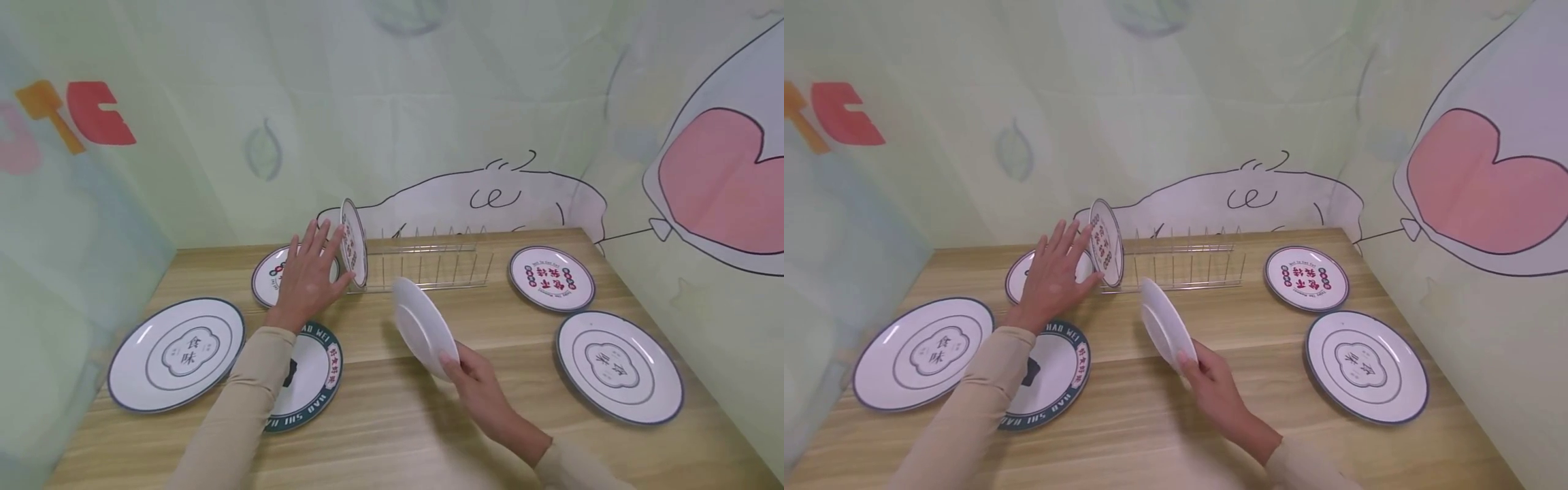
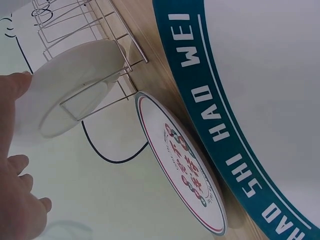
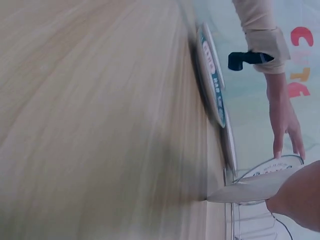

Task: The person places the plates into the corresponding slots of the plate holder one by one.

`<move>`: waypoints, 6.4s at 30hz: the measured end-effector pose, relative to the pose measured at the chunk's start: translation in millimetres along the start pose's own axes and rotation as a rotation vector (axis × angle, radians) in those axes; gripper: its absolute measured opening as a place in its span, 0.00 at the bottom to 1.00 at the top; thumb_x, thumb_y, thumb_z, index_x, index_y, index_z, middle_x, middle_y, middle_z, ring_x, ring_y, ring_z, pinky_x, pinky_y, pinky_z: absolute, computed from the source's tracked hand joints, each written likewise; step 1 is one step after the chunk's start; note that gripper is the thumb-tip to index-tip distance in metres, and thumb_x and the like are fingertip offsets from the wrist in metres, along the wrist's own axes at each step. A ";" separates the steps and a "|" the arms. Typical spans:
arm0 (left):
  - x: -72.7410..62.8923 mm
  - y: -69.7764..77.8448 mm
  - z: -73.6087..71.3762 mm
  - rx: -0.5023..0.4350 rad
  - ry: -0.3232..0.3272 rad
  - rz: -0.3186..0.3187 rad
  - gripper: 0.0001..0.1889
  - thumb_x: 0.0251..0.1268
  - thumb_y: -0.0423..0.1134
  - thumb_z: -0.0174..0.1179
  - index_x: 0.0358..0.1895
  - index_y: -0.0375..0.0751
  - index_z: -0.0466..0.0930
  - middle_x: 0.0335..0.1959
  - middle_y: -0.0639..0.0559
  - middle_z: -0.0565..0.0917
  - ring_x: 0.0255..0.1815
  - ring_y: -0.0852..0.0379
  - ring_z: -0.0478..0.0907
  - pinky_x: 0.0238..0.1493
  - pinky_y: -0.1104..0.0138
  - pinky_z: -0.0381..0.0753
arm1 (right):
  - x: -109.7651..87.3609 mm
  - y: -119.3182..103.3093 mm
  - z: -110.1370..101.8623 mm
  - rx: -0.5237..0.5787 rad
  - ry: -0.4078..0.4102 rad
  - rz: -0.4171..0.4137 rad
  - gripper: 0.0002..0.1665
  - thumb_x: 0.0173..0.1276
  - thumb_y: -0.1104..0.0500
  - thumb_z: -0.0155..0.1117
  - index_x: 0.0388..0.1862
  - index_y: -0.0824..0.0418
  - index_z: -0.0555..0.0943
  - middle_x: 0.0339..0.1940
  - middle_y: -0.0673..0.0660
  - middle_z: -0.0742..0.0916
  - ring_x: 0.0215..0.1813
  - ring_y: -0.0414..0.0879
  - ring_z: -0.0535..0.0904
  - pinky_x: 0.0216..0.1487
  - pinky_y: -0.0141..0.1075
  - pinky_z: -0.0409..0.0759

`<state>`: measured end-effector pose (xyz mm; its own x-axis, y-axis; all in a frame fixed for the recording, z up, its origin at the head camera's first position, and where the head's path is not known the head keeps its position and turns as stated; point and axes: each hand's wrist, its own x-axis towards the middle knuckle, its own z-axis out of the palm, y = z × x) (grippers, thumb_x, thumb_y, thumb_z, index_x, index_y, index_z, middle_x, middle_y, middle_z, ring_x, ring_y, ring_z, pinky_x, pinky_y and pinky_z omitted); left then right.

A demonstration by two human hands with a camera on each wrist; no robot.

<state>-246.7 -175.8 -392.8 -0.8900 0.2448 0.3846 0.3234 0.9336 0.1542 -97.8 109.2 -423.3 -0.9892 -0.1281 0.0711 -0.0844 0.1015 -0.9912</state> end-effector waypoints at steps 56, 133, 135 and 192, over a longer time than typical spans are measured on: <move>-3.3 10.7 5.2 -0.027 -0.027 -0.051 0.50 0.63 0.52 0.67 0.81 0.47 0.46 0.83 0.42 0.49 0.84 0.42 0.42 0.83 0.46 0.42 | 153.0 -29.6 93.0 0.237 0.020 0.026 0.27 0.80 0.59 0.43 0.76 0.58 0.65 0.75 0.66 0.71 0.75 0.66 0.66 0.75 0.60 0.65; -2.1 10.4 9.5 -0.154 -0.036 -0.113 0.47 0.65 0.50 0.64 0.81 0.50 0.46 0.83 0.42 0.47 0.84 0.41 0.40 0.83 0.47 0.43 | 120.4 -41.7 -54.0 -0.262 -0.099 0.076 0.33 0.81 0.50 0.48 0.81 0.53 0.57 0.77 0.62 0.69 0.77 0.60 0.66 0.75 0.54 0.68; -1.9 9.6 8.9 -0.149 -0.040 -0.113 0.47 0.65 0.50 0.64 0.81 0.50 0.46 0.83 0.41 0.47 0.84 0.41 0.41 0.83 0.47 0.43 | 118.6 -35.1 -68.1 -0.260 -0.085 0.097 0.34 0.81 0.50 0.48 0.81 0.53 0.55 0.78 0.63 0.68 0.77 0.61 0.66 0.76 0.54 0.67; -5.1 11.6 9.7 -0.153 -0.018 -0.127 0.45 0.65 0.48 0.65 0.81 0.50 0.49 0.83 0.40 0.49 0.83 0.39 0.43 0.82 0.45 0.45 | 144.4 63.4 -169.7 -1.183 -0.060 0.315 0.37 0.79 0.47 0.40 0.78 0.65 0.53 0.77 0.81 0.51 0.77 0.79 0.43 0.70 0.79 0.45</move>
<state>-241.6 -163.7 -401.8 -0.9320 0.1338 0.3368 0.2521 0.9071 0.3372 -266.4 264.5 -457.0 -0.9817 0.0216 -0.1895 0.0696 0.9657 -0.2502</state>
